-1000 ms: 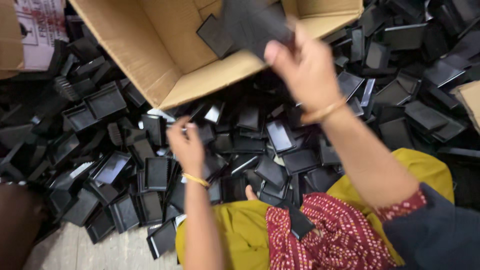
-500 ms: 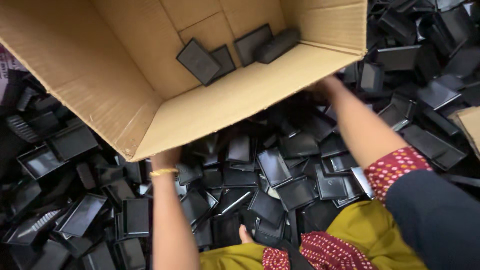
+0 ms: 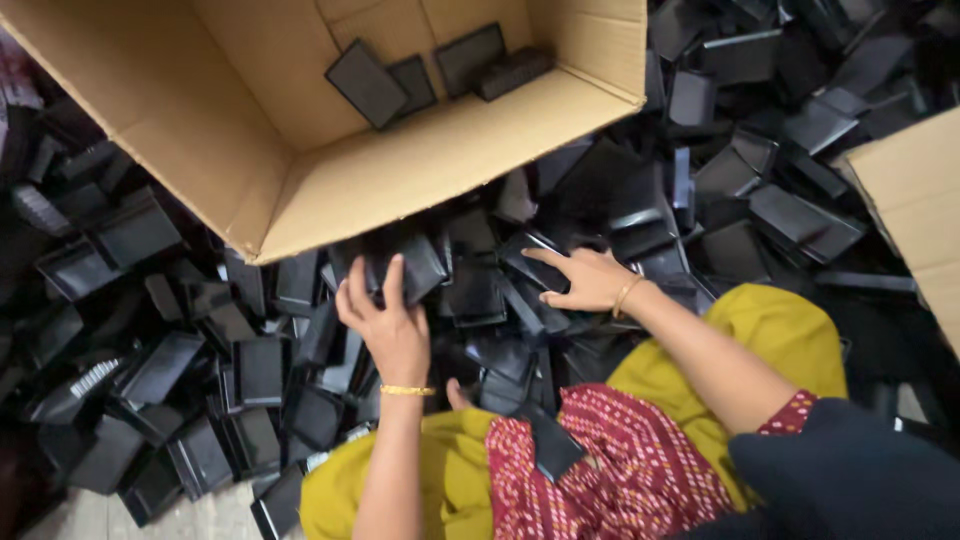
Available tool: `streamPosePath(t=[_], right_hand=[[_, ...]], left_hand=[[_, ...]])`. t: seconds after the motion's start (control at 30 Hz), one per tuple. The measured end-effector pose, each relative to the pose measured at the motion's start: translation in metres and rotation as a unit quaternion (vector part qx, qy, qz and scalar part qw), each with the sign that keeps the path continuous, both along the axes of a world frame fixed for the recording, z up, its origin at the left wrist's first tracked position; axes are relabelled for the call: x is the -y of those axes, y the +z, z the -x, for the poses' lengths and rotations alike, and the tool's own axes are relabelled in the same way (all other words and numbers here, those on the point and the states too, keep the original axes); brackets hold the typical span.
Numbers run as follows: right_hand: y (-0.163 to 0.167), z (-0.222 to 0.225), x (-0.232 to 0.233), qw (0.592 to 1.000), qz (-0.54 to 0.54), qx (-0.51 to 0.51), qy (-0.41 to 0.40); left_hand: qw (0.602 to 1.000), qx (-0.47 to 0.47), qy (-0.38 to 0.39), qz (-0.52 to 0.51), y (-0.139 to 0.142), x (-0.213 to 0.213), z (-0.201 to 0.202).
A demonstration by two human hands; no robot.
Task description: The person sits on the floor and repeatedly picks up small black plastic trays from a large pile, opens them, and places them into a cardboard box. The person handles the trays one at a time, inspecting each before placing it in the box.
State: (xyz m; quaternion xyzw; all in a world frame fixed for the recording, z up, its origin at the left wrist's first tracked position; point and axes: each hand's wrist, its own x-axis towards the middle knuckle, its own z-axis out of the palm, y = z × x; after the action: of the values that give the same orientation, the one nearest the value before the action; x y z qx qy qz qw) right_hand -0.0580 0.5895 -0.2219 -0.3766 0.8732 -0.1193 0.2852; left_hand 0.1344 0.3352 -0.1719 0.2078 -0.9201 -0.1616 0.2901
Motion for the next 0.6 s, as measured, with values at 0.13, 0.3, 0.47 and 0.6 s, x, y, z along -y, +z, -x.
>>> streamPosePath(t=[0.13,0.3,0.47,0.6], right_hand=[[0.023,-0.035,-0.025,0.982,0.136,-0.090,0.098],[0.070,-0.003,-0.050,0.922,0.255,-0.192,-0.220],[0.077,0.064,-0.032,0.860,0.380,-0.184,-0.286],[0.106,0.107,-0.002,0.830,0.437,-0.139,-0.319]], left_hand=[[0.989,0.050,-0.139,0.024,0.004,-0.035,-0.014],[0.988,-0.131,0.023,0.077,0.037,0.002,-0.028],[0.981,-0.127,0.037,-0.139,0.052,0.100,0.006],[0.988,-0.027,0.145,-0.054,0.086,0.138,0.044]])
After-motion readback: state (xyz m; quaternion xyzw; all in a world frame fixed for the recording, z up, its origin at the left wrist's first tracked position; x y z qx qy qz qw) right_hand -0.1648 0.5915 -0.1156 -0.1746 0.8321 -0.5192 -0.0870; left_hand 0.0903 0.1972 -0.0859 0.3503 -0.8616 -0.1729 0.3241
